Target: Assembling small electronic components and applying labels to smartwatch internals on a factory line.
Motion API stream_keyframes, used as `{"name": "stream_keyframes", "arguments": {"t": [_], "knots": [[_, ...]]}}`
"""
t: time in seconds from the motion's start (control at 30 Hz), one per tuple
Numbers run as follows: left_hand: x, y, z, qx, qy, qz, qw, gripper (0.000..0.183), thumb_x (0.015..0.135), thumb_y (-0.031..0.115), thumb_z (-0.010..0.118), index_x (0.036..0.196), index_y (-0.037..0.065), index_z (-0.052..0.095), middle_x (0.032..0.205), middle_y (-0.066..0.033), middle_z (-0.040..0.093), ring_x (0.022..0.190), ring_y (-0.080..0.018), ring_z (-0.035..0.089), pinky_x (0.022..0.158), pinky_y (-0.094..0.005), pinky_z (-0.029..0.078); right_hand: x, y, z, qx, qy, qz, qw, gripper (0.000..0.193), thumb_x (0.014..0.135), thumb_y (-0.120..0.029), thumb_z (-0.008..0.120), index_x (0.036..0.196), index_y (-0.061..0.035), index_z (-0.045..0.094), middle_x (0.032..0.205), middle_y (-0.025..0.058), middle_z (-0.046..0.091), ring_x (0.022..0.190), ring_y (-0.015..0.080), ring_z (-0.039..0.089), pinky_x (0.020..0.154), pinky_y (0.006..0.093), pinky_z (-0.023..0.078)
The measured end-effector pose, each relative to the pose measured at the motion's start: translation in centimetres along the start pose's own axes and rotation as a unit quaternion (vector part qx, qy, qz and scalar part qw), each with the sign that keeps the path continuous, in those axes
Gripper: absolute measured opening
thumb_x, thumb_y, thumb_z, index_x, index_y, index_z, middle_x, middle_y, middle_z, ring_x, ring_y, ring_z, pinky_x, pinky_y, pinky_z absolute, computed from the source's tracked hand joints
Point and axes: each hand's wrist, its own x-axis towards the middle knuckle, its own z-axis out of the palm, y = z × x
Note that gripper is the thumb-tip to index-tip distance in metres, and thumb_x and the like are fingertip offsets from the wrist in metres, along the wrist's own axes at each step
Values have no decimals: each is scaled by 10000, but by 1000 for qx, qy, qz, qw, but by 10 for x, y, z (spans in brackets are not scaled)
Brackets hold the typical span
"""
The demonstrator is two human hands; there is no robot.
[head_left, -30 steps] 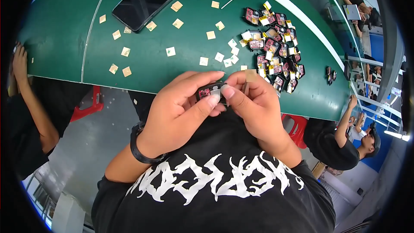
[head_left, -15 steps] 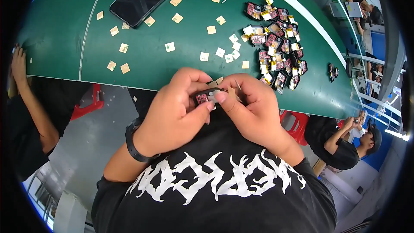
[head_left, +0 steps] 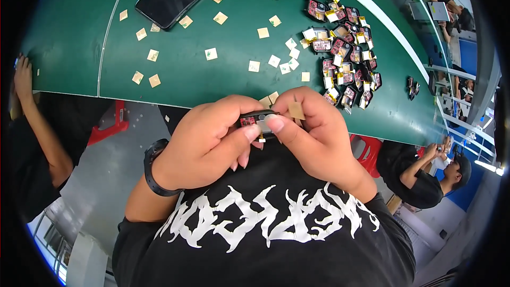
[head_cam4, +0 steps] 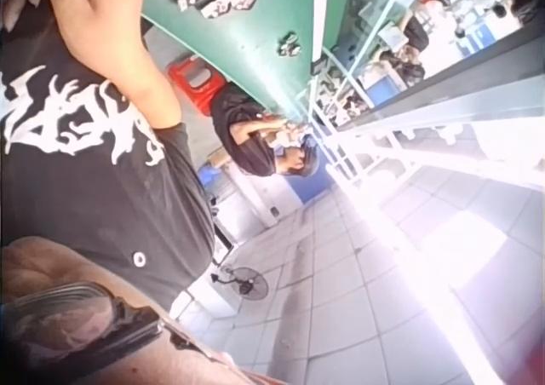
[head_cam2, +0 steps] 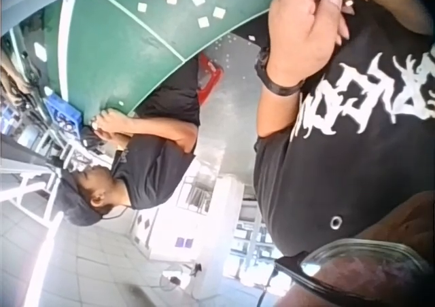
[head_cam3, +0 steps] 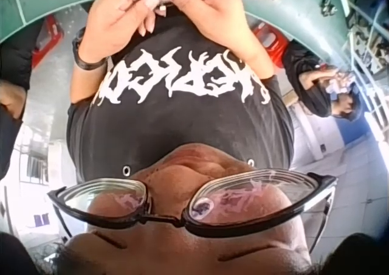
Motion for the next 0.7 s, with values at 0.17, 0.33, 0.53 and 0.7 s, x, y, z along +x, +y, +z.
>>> {"name": "stream_keyframes", "arguments": {"t": [0.17,0.33,0.53,0.7], "knots": [[-4,10,1,-66,8,29,997,335,1063,124,474,1312,-74,581,899,-92,688,677,-119,666,596,-253,546,-8,-5,-1,35,16,-19,999,145,1003,-108,689,1040,-21,579,751,-65,513,657,8,386,566,211,339],[-5,10,1,-73,-5,71,995,342,1023,87,496,1307,-82,584,944,-108,695,709,-127,683,623,-245,554,-10,-11,-2,29,15,-64,997,164,989,-85,706,1055,-22,570,791,-58,539,660,0,403,568,202,339],[-4,12,6,-29,29,76,996,334,931,-25,604,1264,-54,620,962,-108,702,701,-121,689,608,-238,544,-7,-6,0,62,10,-79,995,151,991,-66,694,1060,-24,566,796,-55,539,649,1,403,560,201,338],[5,12,6,70,79,35,994,194,937,-29,646,1127,-17,682,852,-72,716,639,-105,672,554,-243,511,-6,-3,-7,27,-14,-19,999,172,976,-77,714,1085,-21,593,826,-21,601,671,20,486,578,216,409]]}}
